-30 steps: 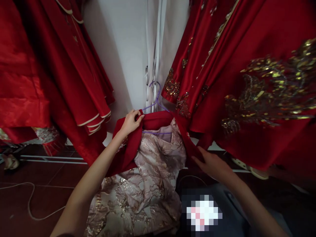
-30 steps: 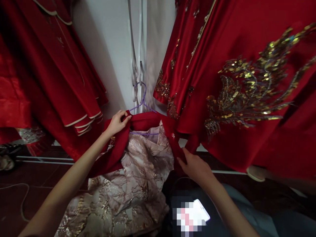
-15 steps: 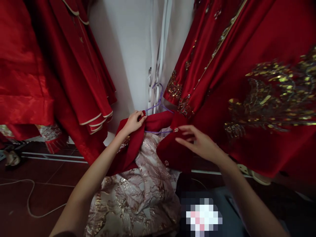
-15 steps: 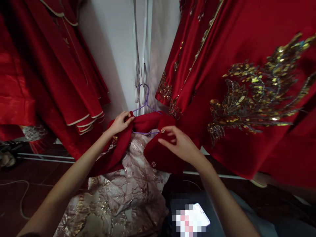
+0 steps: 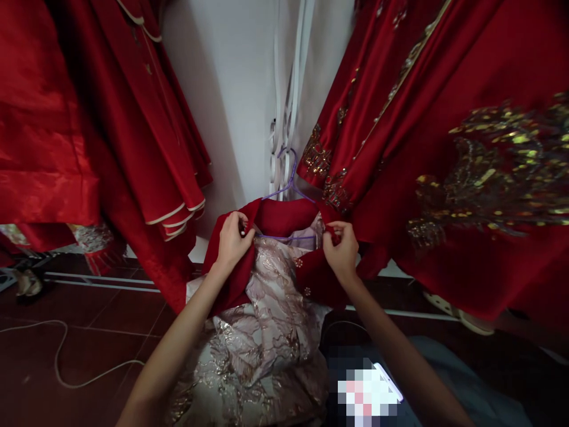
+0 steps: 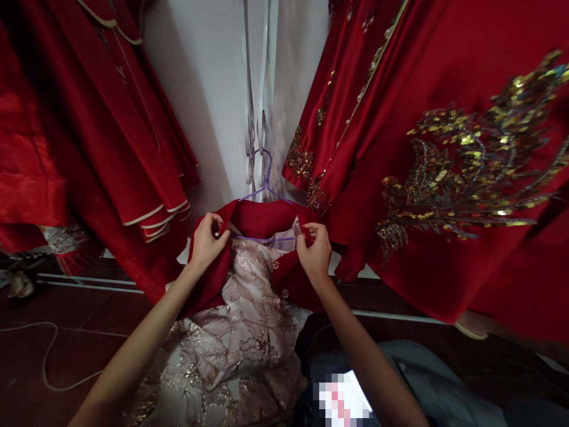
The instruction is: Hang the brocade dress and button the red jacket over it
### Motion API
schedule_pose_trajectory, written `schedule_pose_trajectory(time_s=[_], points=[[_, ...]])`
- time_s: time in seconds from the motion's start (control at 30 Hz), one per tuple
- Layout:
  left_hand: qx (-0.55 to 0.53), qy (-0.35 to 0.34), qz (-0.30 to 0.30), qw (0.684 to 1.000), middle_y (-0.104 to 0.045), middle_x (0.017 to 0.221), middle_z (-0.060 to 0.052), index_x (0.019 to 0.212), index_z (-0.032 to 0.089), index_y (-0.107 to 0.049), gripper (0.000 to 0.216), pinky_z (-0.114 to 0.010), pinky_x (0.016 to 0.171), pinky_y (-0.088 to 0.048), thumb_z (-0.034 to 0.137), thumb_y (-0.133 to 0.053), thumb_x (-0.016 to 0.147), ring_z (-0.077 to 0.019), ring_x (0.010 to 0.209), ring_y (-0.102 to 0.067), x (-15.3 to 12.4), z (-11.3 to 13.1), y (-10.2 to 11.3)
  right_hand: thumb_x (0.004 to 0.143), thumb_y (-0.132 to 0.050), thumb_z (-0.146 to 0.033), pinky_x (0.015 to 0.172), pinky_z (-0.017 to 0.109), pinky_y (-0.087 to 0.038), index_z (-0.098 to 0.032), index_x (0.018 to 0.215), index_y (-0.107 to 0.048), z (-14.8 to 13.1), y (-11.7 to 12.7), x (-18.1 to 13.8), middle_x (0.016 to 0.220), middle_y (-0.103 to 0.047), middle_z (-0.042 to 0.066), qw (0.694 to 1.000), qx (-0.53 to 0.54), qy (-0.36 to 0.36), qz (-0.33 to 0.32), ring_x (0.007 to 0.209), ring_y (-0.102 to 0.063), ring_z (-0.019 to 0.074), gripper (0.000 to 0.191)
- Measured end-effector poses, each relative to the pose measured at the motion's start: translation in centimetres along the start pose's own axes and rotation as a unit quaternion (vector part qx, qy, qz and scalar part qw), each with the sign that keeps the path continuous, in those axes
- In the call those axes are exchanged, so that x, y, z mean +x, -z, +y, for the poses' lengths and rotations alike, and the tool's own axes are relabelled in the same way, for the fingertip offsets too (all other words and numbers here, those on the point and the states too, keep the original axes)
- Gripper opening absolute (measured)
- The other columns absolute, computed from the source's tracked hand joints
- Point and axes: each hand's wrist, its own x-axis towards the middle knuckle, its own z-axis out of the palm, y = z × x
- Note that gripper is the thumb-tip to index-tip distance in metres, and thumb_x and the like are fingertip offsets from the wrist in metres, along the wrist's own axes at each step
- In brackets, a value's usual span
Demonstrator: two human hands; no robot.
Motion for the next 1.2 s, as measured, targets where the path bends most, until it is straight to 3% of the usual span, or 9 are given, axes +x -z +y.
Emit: schedule_pose_trajectory(time_s=[0.17,0.23,0.33,0.43,0.53,0.6,0.77,0.97,1.2], points=[[-0.124,0.106,0.009,0.987,-0.065,0.08,0.0,0.087,0.02,-0.057,0.014,-0.024,0.07,-0.047,0.026,-0.058,0.074,-0.0131,0.072,-0.061,0.7,1.3,-3.0,0.076,-0.044,-0.029,0.083,0.035,-0.045,-0.02,0.085,-0.053,-2.1,-3.1,1.2,0.087,-0.06,0.004,0.975,0.158,-0.148,-0.046,0.083,-0.057,0.0175,0.016],[-0.139,0.108,-0.012,0.984,-0.066,0.082,-0.001,0.088,0.02,-0.06,0.015,-0.025,0.07,-0.047,0.022,-0.058,0.074,-0.0139,0.073,-0.062,0.9,2.3,-4.5,0.076,-0.045,-0.029,0.084,0.034,-0.044,-0.02,0.082,-0.054,-3.9,-5.0,1.0,0.088,-0.061,0.004,0.967,0.194,-0.134,-0.094,0.085,-0.057,0.0175,0.015],[-0.123,0.069,-0.098,0.985,-0.067,0.08,-0.002,0.088,0.02,-0.061,0.015,-0.027,0.07,-0.047,0.017,-0.057,0.073,-0.0154,0.071,-0.062,0.4,3.3,-5.5,0.076,-0.047,-0.029,0.082,0.033,-0.046,-0.021,0.079,-0.055,-6.2,-6.6,-0.1,0.084,-0.062,0.003,0.952,0.229,-0.093,-0.182,0.083,-0.058,0.0179,0.011],[-0.111,0.058,-0.139,0.982,-0.067,0.081,-0.003,0.092,0.02,-0.061,0.02,-0.028,0.071,-0.048,0.015,-0.057,0.073,-0.0161,0.072,-0.062,-0.7,3.5,-4.9,0.076,-0.052,-0.032,0.069,0.028,-0.05,-0.022,0.083,-0.055,-7.0,-6.2,-1.1,0.079,-0.06,0.001,0.926,0.267,-0.104,-0.247,0.074,-0.058,0.0153,0.013],[-0.154,0.058,-0.126,0.978,-0.067,0.091,-0.004,0.101,0.02,-0.059,0.029,-0.029,0.078,-0.049,0.012,-0.056,0.074,-0.0152,0.082,-0.063,-1.9,3.3,-4.2,0.077,-0.053,-0.037,0.047,0.021,-0.046,-0.024,0.097,-0.053,-6.6,-4.7,-1.3,0.081,-0.056,0.0,0.887,0.316,-0.148,-0.302,0.069,-0.056,0.0132,0.024],[-0.2,0.063,-0.111,0.972,-0.066,0.097,-0.004,0.106,0.021,-0.058,0.033,-0.029,0.083,-0.049,0.011,-0.055,0.074,-0.0143,0.088,-0.062,-2.4,3.2,-4.1,0.076,-0.055,-0.038,0.044,0.019,-0.047,-0.025,0.103,-0.052,-6.2,-3.7,-1.1,0.085,-0.056,0.0,0.867,0.345,-0.159,-0.323,0.075,-0.057,0.0142,0.029],[-0.316,0.126,-0.059,0.938,-0.064,0.088,-0.004,0.097,0.017,-0.054,0.028,-0.026,0.077,-0.051,0.009,-0.059,0.07,-0.0116,0.081,-0.063,-2.6,2.9,-4.6,0.067,-0.069,-0.035,0.05,0.022,-0.054,-0.023,0.098,-0.052,-5.8,-2.8,-1.2,0.089,-0.057,0.001,0.862,0.361,-0.146,-0.324,0.084,-0.057,0.016,0.037],[-0.332,0.129,-0.119,0.927,-0.062,0.079,-0.002,0.082,0.016,-0.052,0.021,-0.024,0.072,-0.05,0.006,-0.059,0.065,-0.0103,0.075,-0.062,-1.7,2.4,-4.3,0.069,-0.069,-0.038,0.061,0.028,-0.058,-0.021,0.093,-0.06,-5.7,-3.4,-1.3,0.096,-0.062,0.003,0.855,0.371,-0.156,-0.328,0.087,-0.058,0.0161,0.031],[-0.242,0.025,-0.199,0.949,-0.063,0.08,-0.001,0.083,0.017,-0.055,0.013,-0.023,0.071,-0.047,0.012,-0.054,0.071,-0.0105,0.075,-0.06,-0.7,2.5,-2.6,0.07,-0.068,-0.039,0.064,0.031,-0.059,-0.021,0.093,-0.063,-5.7,-3.5,-1.4,0.093,-0.065,0.004,0.886,0.333,-0.127,-0.296,0.085,-0.06,0.0164,0.03]])
